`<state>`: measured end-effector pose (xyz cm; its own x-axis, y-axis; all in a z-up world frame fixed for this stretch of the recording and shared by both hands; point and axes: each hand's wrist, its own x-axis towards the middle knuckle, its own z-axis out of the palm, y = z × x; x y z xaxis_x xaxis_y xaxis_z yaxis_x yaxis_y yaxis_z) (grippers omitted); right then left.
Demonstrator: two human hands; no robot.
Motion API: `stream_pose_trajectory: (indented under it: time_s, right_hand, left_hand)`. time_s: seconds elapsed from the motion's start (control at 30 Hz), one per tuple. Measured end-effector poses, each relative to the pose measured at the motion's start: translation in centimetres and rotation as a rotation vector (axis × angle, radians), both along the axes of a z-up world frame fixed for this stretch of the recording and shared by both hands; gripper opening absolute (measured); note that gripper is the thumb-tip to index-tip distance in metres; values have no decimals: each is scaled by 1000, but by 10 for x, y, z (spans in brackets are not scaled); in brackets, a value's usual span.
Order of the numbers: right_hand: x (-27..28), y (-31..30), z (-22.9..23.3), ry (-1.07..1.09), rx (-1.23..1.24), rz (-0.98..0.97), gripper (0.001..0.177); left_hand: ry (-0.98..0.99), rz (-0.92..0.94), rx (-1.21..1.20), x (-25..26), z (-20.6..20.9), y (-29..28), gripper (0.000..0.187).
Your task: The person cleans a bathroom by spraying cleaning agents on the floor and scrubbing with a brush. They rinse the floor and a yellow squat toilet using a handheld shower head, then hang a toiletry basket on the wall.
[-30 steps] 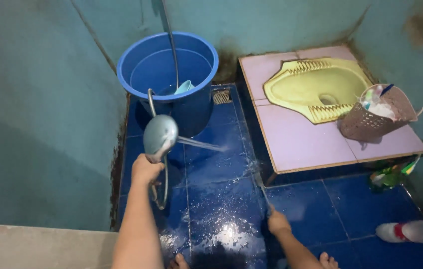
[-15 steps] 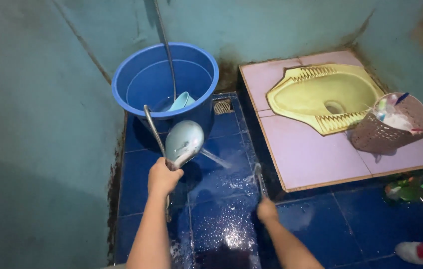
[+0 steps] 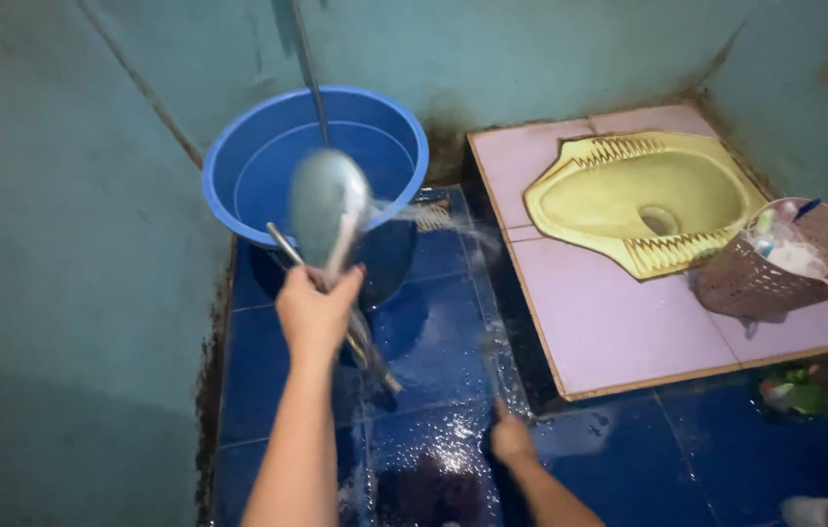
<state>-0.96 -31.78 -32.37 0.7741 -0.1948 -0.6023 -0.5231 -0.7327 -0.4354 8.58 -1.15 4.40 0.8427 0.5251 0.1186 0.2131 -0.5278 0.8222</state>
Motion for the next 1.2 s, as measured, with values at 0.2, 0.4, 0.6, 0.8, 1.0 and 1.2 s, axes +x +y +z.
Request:
stream_pose_trajectory:
  time_s: [0.2,0.4,0.6,0.8,1.0,1.2]
  right_hand:
    - [9,-23,-21,29,-70,120,84]
    - [30,13,30,61,14,201,83]
    - [84,-30,-61,-227,122,-179,54]
    - [12,15,-44,-174,212,-313,59]
    - [70,1,-71,-249,84,-228,64]
    - [189,7,17,-95,-111,-11,66]
  left_hand:
    - [25,164,-105,48,36,25,50]
    - [276,155,37,99,24,49,50]
    - [551,85,183,111,32,35,40]
    - [636,-5,387,126,37,25,35]
    - [689,-168,612,131,34,19,50]
    - [663,-347,664,102,36,23,68]
